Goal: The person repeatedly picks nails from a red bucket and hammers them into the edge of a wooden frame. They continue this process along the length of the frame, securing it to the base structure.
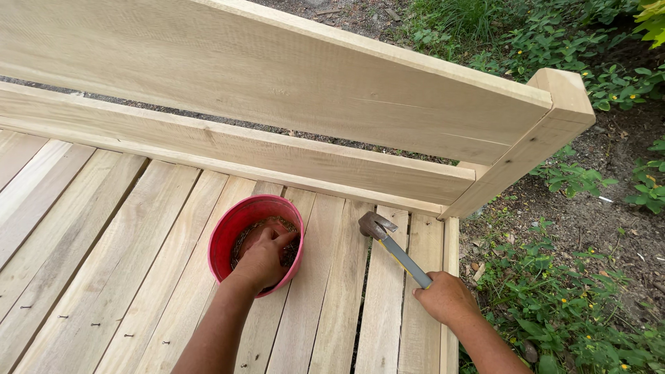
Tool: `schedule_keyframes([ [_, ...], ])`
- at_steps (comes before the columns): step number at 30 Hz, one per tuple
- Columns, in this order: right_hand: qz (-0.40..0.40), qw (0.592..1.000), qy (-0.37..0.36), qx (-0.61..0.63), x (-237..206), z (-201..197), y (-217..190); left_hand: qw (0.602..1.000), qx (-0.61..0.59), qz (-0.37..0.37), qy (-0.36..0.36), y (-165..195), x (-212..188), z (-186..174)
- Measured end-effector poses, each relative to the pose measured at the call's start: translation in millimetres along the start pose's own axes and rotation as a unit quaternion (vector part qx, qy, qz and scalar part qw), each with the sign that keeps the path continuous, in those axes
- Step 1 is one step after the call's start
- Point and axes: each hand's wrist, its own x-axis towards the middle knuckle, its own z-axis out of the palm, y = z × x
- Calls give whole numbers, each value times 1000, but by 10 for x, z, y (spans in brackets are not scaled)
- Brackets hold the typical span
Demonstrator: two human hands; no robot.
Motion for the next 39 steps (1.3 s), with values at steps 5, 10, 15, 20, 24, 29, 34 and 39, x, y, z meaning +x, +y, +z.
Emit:
schedule_keyframes([
  [5, -14, 1000, 12, -16, 3, 11, 16, 1000, -7, -3, 10, 217, -60, -72],
  [10, -4, 1000, -3, -9, 4, 24, 1, 997, -65, -45, 13, 136, 3, -40],
  [15, -11, 1000, 5, -18, -21, 10, -8, 987, -130, -68, 65, -92, 132, -4],
  [20, -9, 1000, 0, -21, -44, -6, -17, 978, -139, -99, 121, -436, 239, -37],
  [24, -11, 1000, 5, -13, -35, -8, -7, 963, -135, -141, 183, -719, 250, -100],
  [29, -17, 1000, 12, -16, -13, 11, 17, 958, -164, -145, 185, -754, 201, -119],
  [34, -20, 1000, 13, -17, -7, 15, 14, 989, 43, -115, 84, -478, 62, -141],
  [39, -2, 1000, -1, -12, -35, 1, -12, 977, 132, -167, -14, -295, -47, -135],
])
